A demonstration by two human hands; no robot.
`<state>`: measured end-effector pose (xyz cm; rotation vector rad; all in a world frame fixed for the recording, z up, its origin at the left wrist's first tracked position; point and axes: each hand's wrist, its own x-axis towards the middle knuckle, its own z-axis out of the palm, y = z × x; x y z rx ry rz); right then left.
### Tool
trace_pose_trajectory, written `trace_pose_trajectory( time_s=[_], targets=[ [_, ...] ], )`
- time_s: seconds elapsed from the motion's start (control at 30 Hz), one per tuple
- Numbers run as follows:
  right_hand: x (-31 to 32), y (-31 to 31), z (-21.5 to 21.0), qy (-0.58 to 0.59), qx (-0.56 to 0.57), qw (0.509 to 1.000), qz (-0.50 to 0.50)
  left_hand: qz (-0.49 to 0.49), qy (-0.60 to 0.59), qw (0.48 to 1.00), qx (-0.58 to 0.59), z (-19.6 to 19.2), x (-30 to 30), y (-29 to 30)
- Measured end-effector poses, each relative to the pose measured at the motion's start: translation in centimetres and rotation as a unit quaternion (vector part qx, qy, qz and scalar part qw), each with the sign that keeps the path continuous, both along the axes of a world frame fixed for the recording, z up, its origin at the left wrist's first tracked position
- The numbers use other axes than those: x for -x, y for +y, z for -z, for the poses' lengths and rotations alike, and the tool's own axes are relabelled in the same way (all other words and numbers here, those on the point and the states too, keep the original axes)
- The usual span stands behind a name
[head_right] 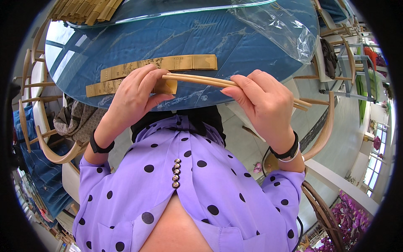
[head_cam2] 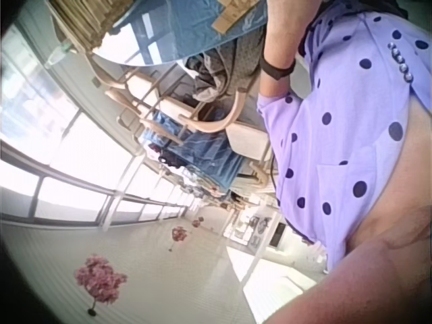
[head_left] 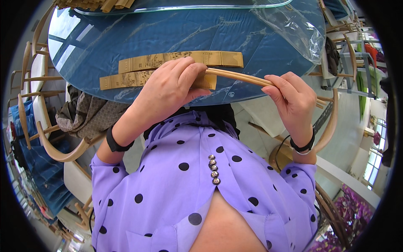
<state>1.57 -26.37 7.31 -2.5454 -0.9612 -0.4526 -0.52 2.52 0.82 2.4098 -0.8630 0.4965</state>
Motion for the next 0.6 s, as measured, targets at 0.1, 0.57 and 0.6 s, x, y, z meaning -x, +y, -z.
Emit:
trace_pose_trajectory(
  time_s=[0.1, 0.57, 0.6],
  targets=[
    [0.24, -0.3, -0.13, -0.097, 0.041, 0.994, -0.017, 0.001, 0.009, 1.0, 0.002, 0.02, -0.1, 0.05],
    [0.42, -0.29, -0.61, -0.086, 0.062, 0.993, -0.056, -0.006, 0.016, 1.0, -0.002, 0.2, -0.19, 0.09],
    [0.42, -0.27, -0.67, -0.08, 0.062, 0.993, -0.057, -0.007, 0.015, 1.0, -0.003, 0.21, -0.18, 0.05]
  ],
)
